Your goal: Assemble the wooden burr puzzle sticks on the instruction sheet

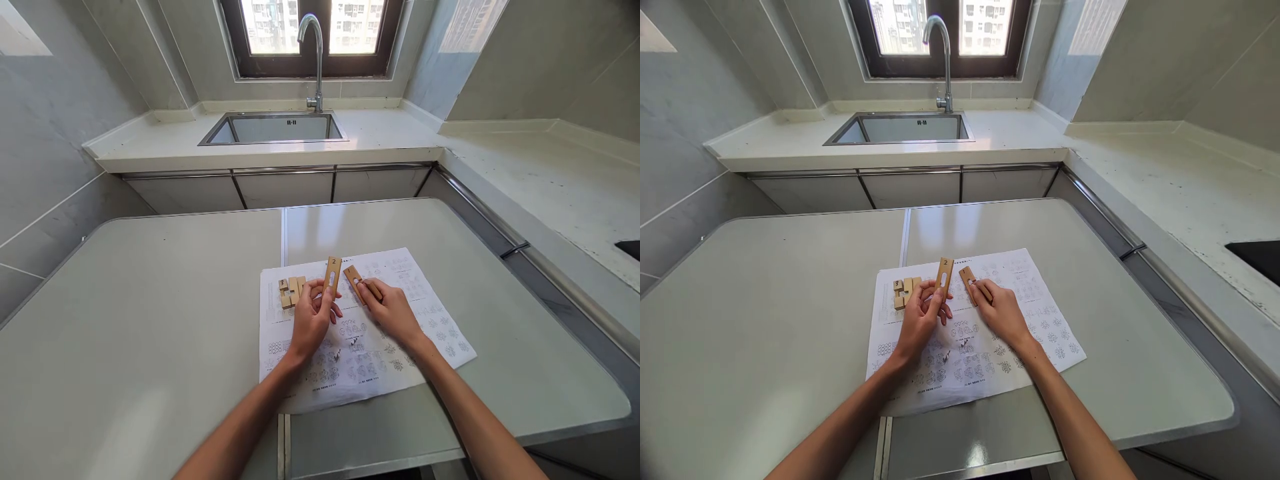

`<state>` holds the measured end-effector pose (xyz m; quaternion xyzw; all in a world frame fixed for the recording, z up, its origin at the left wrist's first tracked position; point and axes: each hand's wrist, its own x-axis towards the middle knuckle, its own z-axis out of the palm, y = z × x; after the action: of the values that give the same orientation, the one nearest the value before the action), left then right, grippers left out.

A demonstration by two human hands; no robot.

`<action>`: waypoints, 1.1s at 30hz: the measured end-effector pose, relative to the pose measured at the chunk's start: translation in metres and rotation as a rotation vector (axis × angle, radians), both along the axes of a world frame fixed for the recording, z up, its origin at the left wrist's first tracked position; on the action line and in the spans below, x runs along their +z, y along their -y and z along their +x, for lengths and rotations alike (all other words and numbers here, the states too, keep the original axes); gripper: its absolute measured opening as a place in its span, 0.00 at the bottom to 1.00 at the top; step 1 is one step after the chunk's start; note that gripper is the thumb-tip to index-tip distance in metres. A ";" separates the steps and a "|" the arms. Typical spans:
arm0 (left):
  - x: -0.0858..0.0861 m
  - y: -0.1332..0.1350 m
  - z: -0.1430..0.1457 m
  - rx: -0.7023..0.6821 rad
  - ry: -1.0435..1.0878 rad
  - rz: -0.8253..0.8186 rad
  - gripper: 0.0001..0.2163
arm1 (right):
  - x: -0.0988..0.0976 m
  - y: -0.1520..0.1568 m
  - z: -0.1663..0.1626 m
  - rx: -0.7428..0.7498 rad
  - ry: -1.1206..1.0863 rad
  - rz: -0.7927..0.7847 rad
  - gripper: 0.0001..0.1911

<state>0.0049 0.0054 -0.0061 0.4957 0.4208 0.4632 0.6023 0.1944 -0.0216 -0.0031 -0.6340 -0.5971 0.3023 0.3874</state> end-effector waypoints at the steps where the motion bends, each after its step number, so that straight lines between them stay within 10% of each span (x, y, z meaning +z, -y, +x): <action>1: 0.000 0.000 0.000 -0.001 -0.003 0.000 0.16 | -0.002 0.000 0.001 0.005 0.041 0.012 0.21; 19: -0.001 0.001 -0.001 -0.030 -0.051 0.043 0.14 | -0.018 0.000 0.008 -0.124 0.430 0.027 0.17; 25: -0.002 0.002 0.000 -0.034 -0.052 0.054 0.15 | -0.001 0.000 0.006 -0.239 -0.062 0.070 0.23; 33: 0.000 0.002 0.000 -0.047 -0.084 0.087 0.14 | 0.020 0.004 -0.004 0.073 -0.690 -0.100 0.22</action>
<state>0.0046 0.0030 -0.0060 0.5500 0.4134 0.4455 0.5728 0.1906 -0.0260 0.0169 -0.4908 -0.4378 0.5412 0.5240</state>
